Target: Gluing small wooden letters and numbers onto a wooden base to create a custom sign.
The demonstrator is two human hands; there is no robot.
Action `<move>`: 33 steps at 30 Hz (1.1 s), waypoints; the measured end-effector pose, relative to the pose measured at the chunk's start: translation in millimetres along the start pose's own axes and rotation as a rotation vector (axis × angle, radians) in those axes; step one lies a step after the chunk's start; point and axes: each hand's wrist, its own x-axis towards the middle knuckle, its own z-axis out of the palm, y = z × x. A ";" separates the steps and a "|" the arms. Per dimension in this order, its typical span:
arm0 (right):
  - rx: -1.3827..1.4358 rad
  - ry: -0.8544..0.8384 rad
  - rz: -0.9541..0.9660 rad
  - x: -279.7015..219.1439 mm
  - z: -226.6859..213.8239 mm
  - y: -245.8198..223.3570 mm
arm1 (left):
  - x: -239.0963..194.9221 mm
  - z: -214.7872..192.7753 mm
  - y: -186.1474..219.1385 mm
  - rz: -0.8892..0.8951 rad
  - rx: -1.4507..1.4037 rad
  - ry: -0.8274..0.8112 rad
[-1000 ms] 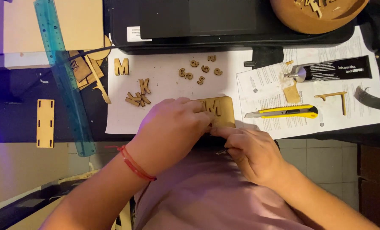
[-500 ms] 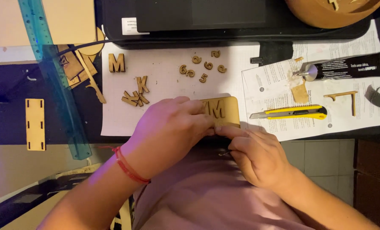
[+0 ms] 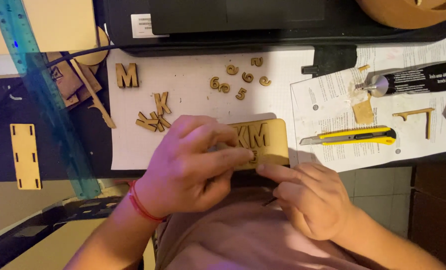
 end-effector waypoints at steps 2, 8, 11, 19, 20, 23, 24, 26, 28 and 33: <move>-0.003 -0.006 0.013 1.5 2.0 1.8 | -3.9 4.0 -3.9 0.000 0.029 -0.010; -0.004 -0.023 0.049 1.1 3.0 4.6 | -6.4 8.7 -10.1 -0.002 0.114 -0.047; -0.018 -0.026 0.048 2.2 2.6 4.7 | -5.4 8.8 -10.8 -0.009 0.121 -0.035; -0.033 -0.065 0.069 -0.4 1.8 6.7 | -4.3 8.3 -10.9 -0.020 0.139 -0.023; -0.029 -0.072 0.066 0.7 0.6 6.1 | -4.5 8.4 -11.5 -0.016 0.128 -0.018; -0.045 -0.080 0.033 2.8 -6.0 0.5 | -6.0 7.2 -12.2 -0.006 0.097 -0.004; -0.065 -0.080 -0.002 3.9 -8.5 -1.2 | -6.6 6.4 -12.7 0.001 0.081 0.005; -0.062 -0.080 -0.031 6.7 -12.3 -4.9 | -7.7 6.0 -15.1 -0.006 0.041 0.035; -0.060 -0.080 -0.056 9.4 -12.5 -6.3 | -7.2 6.1 -14.9 -0.011 -0.003 0.063; -0.128 -0.150 0.010 9.0 -2.1 -1.7 | -3.6 6.6 -12.0 -0.006 0.108 -0.014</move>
